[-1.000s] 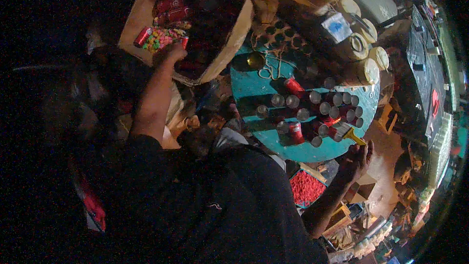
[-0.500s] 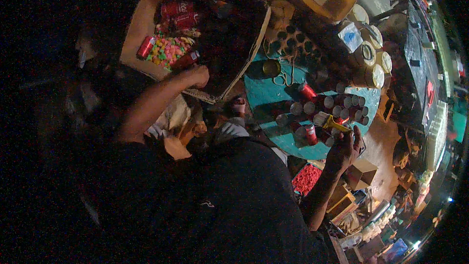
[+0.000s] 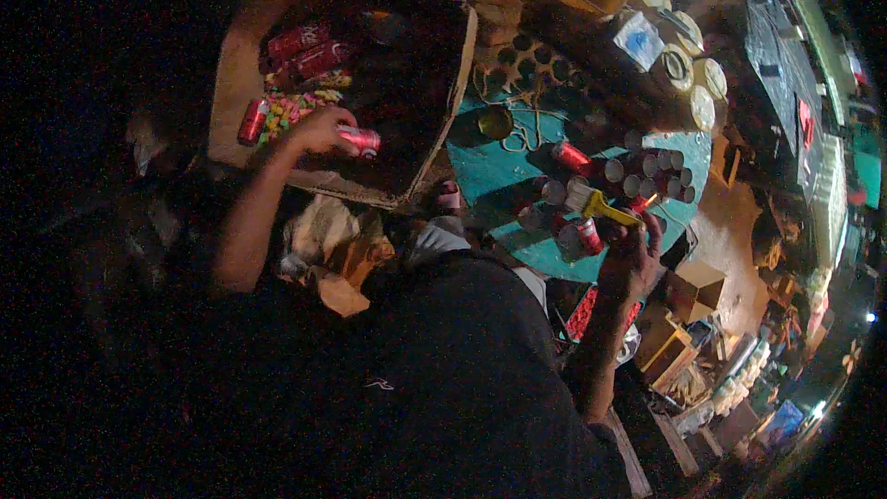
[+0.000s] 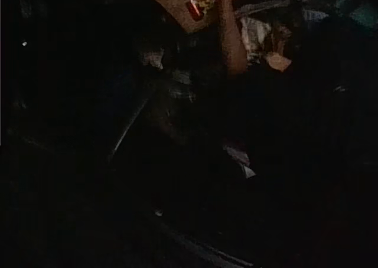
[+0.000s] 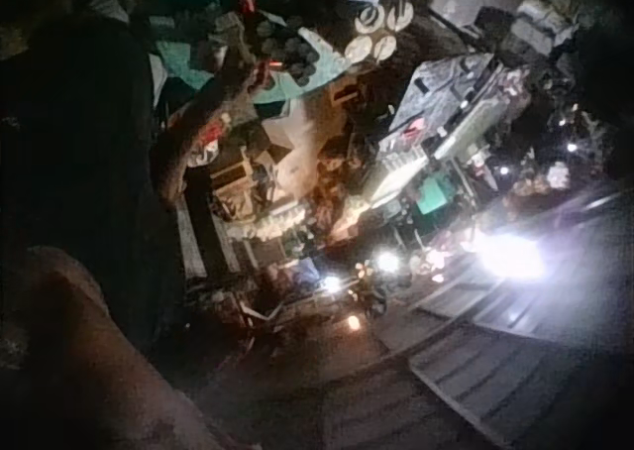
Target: The person repeatedly picks red cylindrical firecrackers from a cardboard box, applies a substance to them with a yellow brush, and places them on a green table. The person also handles thin sticks, possibly for fuses, and arranges the firecrackers on the table.
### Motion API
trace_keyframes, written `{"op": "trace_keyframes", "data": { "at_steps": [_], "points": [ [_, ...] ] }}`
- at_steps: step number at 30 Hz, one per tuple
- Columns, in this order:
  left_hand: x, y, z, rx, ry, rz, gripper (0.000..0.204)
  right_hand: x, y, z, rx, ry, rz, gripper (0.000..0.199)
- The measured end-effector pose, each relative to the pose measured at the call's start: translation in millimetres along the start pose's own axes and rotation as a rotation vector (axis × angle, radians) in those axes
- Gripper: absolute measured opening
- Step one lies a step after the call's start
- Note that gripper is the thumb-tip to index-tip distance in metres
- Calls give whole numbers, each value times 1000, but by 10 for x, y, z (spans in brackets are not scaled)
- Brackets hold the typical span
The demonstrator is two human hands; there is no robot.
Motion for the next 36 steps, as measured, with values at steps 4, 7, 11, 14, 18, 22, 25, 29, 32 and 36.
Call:
{"op": "trace_keyframes", "data": {
  "at_steps": [4,7,11,14,18,22,25,29,32,36],
  "points": [
    [-1,173,292,33,98,314,58,169,-274,12,-81,-111,-110,25],
    [-44,44,347,138,52,2,58,125,-464,54,-20,-170,135,30],
    [-223,832,706,648,387,-341,43,5,-559,146,-156,87,726,28],
    [-417,917,847,580,584,-463,39,154,-433,112,-52,-177,381,27],
    [-854,1077,756,452,731,-625,37,193,-319,39,-95,-24,534,28],
    [-1726,903,812,574,823,-633,40,119,-604,176,-85,-169,135,29],
    [-757,1031,845,749,567,-357,38,81,-599,215,-94,-147,88,27],
    [245,959,1104,791,-90,1336,34,167,-534,135,-194,13,421,25],
    [1098,538,1084,706,-409,2016,32,206,-1095,351,-362,-380,-155,25],
    [1692,-104,835,572,-535,2151,32,-77,-1680,620,-459,-186,7,20]
  ]
}}
Point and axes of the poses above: each hand's wrist, its own z-axis away from the middle knuckle, its own y-axis out of the back of the hand, x = y × z, the point moved 7 cm from there along -z, towards the middle knuckle, and after that the axes turned 5 degrees about z, right-handed, at the moved point
